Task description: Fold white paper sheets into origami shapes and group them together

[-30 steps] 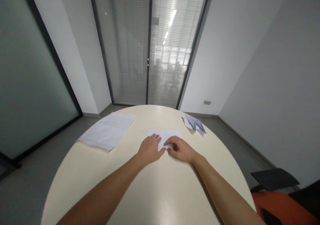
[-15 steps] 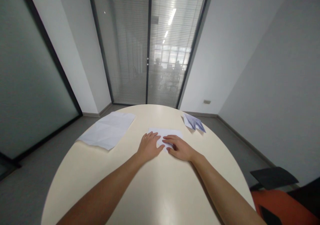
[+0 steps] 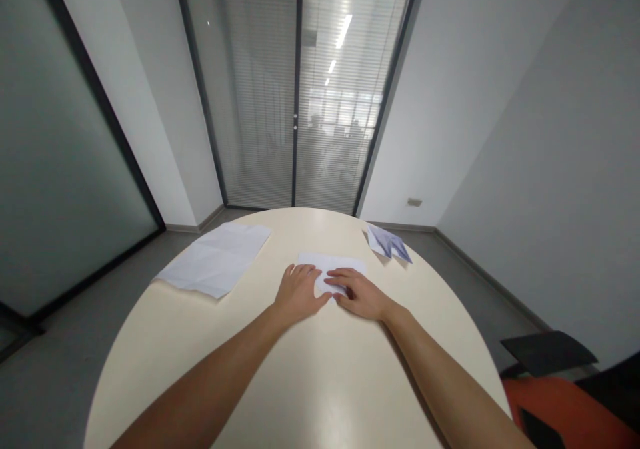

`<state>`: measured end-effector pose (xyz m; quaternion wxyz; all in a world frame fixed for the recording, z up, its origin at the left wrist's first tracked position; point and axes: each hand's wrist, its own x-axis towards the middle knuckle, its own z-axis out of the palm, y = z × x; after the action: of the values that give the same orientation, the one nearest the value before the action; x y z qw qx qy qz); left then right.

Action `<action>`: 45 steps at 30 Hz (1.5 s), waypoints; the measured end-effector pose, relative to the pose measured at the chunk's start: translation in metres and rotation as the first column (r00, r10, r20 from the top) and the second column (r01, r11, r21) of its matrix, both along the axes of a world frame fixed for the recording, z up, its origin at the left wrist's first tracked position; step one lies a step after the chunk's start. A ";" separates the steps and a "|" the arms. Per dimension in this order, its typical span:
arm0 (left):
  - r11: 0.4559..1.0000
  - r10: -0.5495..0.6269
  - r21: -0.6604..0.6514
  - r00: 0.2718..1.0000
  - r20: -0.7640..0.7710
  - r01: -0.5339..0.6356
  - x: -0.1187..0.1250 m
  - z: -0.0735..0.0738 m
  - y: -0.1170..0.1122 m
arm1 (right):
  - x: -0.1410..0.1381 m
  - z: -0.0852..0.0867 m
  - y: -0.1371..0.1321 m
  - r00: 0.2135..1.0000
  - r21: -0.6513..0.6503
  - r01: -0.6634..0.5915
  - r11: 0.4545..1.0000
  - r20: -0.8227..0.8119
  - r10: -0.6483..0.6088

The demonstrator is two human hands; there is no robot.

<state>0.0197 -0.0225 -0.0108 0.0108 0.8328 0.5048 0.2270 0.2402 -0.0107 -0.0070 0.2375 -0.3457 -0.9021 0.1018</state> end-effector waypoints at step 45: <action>0.941 -0.338 -0.029 0.939 -0.064 0.337 -0.016 0.017 0.003 | 0.006 0.010 -0.002 0.999 0.006 0.035 0.999 -0.007 -0.035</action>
<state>0.0042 -0.0195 0.0061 0.0399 0.9140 0.3568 0.1887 0.2461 -0.0127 0.0033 0.2432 -0.3604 -0.8954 0.0959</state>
